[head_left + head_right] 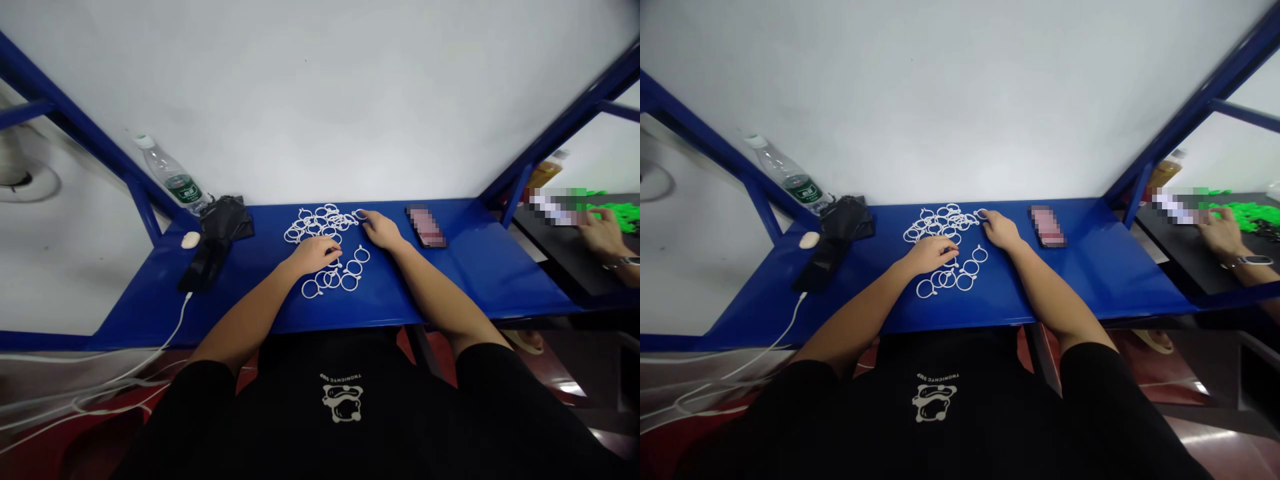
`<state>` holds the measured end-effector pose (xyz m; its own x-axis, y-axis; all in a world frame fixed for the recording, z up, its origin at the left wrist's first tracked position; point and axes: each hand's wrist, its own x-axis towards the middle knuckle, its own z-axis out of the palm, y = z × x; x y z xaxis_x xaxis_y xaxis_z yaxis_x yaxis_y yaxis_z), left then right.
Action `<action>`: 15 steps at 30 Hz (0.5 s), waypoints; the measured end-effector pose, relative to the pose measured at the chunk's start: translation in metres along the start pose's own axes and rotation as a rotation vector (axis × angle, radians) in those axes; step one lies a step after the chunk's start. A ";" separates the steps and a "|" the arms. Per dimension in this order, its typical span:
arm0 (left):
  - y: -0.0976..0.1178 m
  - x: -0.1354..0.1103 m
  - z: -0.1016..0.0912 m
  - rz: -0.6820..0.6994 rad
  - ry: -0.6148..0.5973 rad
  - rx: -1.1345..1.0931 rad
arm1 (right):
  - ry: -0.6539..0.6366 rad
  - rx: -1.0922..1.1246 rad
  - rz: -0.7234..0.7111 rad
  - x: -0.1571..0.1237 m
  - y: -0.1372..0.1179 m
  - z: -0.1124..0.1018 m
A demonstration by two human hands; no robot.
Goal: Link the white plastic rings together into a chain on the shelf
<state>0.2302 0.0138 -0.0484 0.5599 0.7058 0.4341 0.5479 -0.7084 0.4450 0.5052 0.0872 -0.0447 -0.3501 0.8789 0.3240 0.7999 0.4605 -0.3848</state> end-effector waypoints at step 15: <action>0.029 0.003 -0.011 -0.146 -0.179 -0.010 | -0.283 -0.212 0.264 -0.006 -0.030 -0.029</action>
<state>0.2406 -0.0045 -0.0260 0.5770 0.7867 0.2194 0.6252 -0.5983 0.5012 0.4971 0.0645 -0.0097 -0.2169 0.9759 -0.0226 0.9517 0.2063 -0.2272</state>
